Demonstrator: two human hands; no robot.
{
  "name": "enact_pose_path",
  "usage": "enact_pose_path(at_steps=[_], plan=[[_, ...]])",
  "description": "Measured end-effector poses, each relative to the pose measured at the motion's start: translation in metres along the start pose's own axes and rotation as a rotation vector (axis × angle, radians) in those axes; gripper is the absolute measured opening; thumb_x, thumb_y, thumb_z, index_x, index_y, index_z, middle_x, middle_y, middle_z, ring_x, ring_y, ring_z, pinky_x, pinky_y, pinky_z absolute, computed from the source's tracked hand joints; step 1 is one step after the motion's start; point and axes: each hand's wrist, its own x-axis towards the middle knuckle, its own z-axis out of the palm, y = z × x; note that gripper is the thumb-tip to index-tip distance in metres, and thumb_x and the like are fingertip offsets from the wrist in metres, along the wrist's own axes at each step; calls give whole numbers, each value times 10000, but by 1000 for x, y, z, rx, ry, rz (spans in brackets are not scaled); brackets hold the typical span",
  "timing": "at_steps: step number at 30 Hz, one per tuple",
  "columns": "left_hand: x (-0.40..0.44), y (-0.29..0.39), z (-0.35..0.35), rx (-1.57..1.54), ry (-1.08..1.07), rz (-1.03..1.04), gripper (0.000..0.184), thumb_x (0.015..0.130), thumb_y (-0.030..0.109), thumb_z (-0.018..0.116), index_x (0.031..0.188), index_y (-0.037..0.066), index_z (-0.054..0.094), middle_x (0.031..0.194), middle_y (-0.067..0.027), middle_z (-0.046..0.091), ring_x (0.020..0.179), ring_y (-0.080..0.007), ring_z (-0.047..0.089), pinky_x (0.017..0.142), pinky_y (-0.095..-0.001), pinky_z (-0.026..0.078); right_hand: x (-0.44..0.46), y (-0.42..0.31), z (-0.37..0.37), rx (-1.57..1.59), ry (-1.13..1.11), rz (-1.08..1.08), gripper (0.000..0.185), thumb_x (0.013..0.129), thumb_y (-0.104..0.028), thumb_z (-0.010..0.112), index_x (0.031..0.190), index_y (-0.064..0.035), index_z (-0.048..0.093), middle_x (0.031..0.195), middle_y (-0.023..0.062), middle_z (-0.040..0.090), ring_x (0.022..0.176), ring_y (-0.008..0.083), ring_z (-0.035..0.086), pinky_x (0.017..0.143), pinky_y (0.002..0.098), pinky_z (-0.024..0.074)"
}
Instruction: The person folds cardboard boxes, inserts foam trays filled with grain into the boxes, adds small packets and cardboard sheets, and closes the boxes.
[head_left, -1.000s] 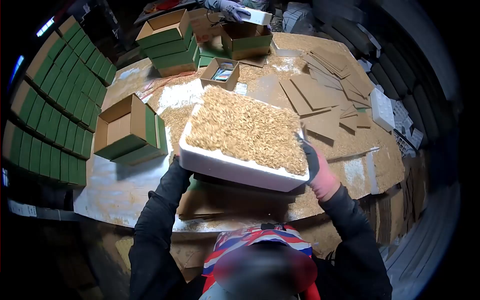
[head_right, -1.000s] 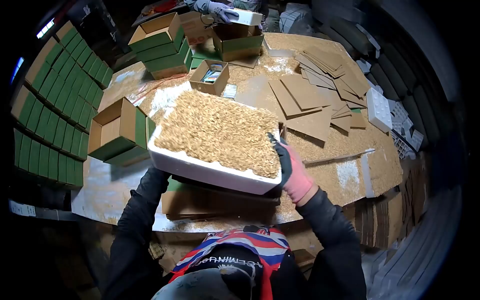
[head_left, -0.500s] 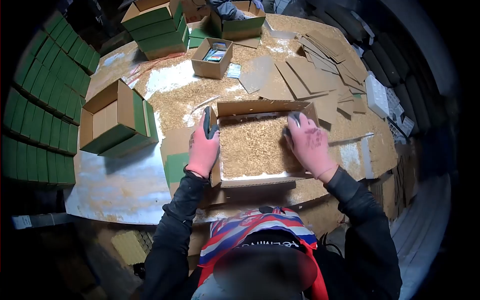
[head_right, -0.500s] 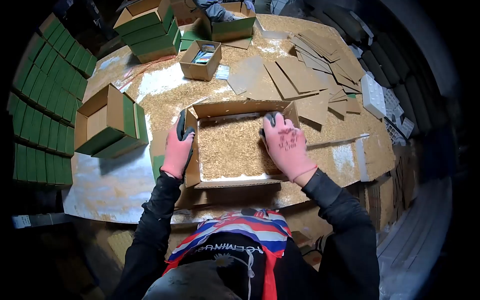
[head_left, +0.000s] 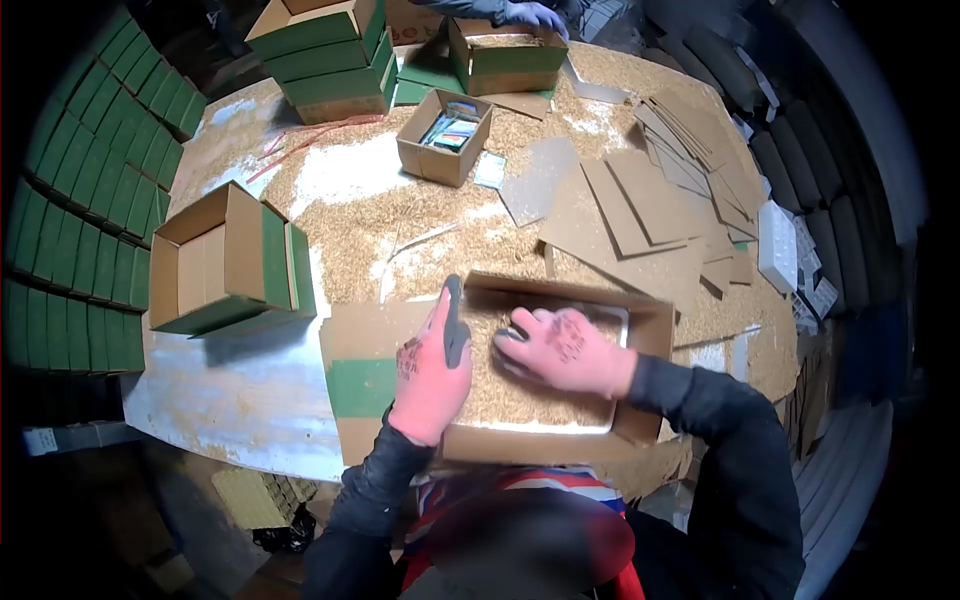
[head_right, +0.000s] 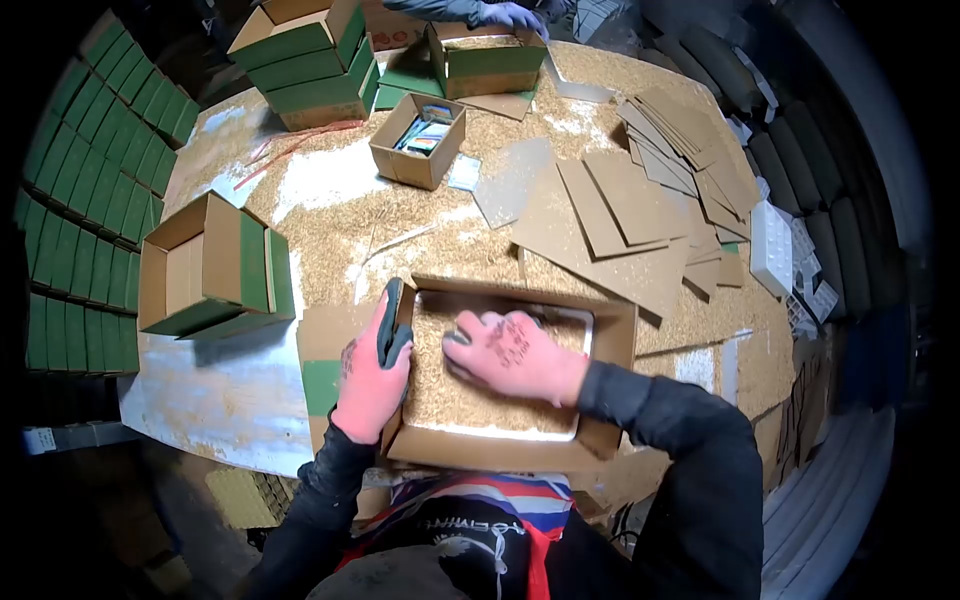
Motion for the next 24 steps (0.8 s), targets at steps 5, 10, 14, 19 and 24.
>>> enact_pose_path(at_steps=[5,10,14,19,24], plan=[[29,3,5,6,-95,-89,644,775,-3,550,1395,52,383,1125,-216,586,899,-408,586,812,-344,474,8,100,-78,248,167,367,366,843,-325,633,1096,-70,562,936,172,581,734,302,641,611,360,514],[43,-4,-3,70,-206,-31,587,788,81,585,1354,51,432,1286,-196,509,1080,-367,557,888,-390,467,71,226,69,208,-173,273,406,889,-460,538,1024,-79,577,1018,164,606,896,346,613,744,442,475],[88,-59,-16,-339,-6,-108,305,813,34,571,1100,-61,608,1045,-153,669,1004,-207,624,921,-295,442,86,243,54,-29,-83,579,373,851,-426,596,974,-75,565,1053,145,596,993,318,580,743,457,468],[237,-105,65,29,-30,49,320,840,218,652,1083,10,637,1012,-170,667,899,-275,654,822,-321,490,11,289,65,-355,-105,1148,855,723,-525,696,1353,-28,397,1349,238,421,1272,419,358,911,633,355],[322,-115,142,327,45,493,358,818,250,646,1131,81,610,1123,-134,609,1043,-309,566,918,-386,446,-61,299,81,-277,34,1185,744,777,-418,683,1334,-6,410,1232,215,528,1108,347,521,889,453,439]])
